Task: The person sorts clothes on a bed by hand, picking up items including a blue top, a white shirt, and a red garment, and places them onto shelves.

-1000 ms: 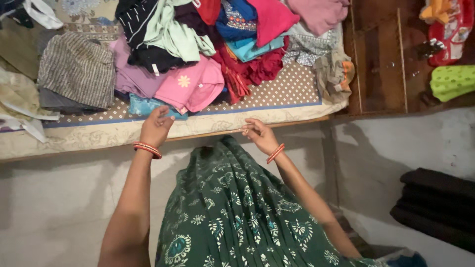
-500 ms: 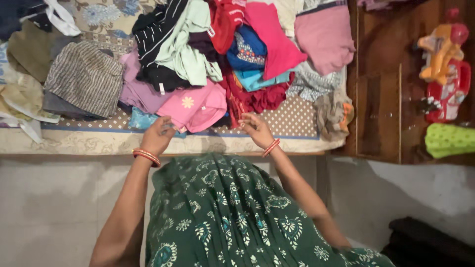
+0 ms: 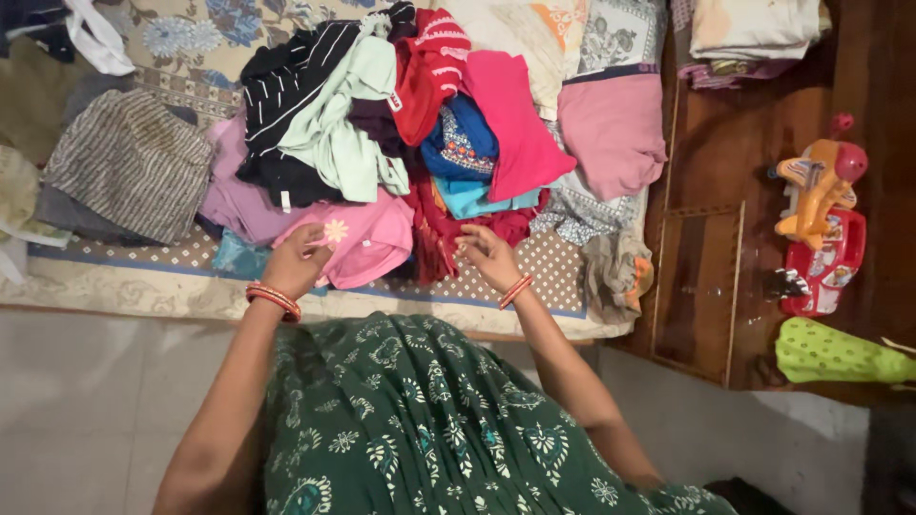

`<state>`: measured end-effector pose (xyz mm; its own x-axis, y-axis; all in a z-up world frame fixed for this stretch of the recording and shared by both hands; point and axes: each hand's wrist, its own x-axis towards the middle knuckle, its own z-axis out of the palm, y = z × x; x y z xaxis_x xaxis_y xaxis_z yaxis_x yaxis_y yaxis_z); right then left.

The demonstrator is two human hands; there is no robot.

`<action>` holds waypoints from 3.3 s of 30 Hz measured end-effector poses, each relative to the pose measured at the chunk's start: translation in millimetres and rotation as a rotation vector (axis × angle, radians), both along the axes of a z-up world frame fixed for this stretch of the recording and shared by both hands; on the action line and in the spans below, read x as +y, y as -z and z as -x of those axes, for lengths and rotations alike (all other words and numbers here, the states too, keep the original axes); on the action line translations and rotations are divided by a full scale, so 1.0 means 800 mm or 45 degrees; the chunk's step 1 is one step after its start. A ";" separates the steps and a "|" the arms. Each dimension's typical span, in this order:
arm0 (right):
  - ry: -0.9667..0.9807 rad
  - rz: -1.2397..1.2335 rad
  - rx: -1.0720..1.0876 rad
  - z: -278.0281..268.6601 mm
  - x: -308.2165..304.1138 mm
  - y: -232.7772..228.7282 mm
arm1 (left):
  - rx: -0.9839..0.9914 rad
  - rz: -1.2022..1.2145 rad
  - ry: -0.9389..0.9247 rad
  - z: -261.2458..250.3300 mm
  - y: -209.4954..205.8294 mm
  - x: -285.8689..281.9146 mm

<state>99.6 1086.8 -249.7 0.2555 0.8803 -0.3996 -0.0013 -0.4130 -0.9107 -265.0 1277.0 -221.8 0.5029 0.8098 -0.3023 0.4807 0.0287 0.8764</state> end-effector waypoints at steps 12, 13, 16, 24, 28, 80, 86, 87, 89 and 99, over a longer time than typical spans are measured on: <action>-0.138 -0.148 -0.503 -0.003 0.127 -0.075 | -0.083 0.004 0.058 -0.051 -0.065 0.098; -0.132 -0.177 -0.590 -0.007 0.146 -0.083 | -0.071 -0.021 0.074 -0.053 -0.071 0.107; -0.052 -0.142 -0.769 -0.023 0.206 -0.092 | -0.054 -0.031 0.083 -0.056 -0.079 0.132; 0.178 -0.136 -1.373 -0.095 0.306 -0.029 | -0.148 0.029 0.020 -0.041 -0.030 0.153; 0.147 0.305 -1.504 -0.123 0.271 -0.011 | -0.125 0.110 0.005 -0.037 -0.006 0.150; -0.495 0.114 -1.274 -0.088 0.223 -0.080 | 0.047 0.136 0.339 -0.114 -0.061 0.079; -0.365 0.145 -1.817 -0.049 0.245 -0.081 | 0.090 0.137 0.353 -0.122 -0.057 0.076; -0.317 -0.029 -1.965 -0.053 0.248 -0.075 | 0.089 0.133 0.354 -0.123 -0.057 0.077; -0.386 0.150 -1.925 -0.070 0.255 -0.065 | 0.089 0.130 0.365 -0.123 -0.057 0.080; 0.068 0.036 -1.444 -0.226 0.247 -0.129 | -0.038 0.107 0.352 -0.102 -0.052 0.079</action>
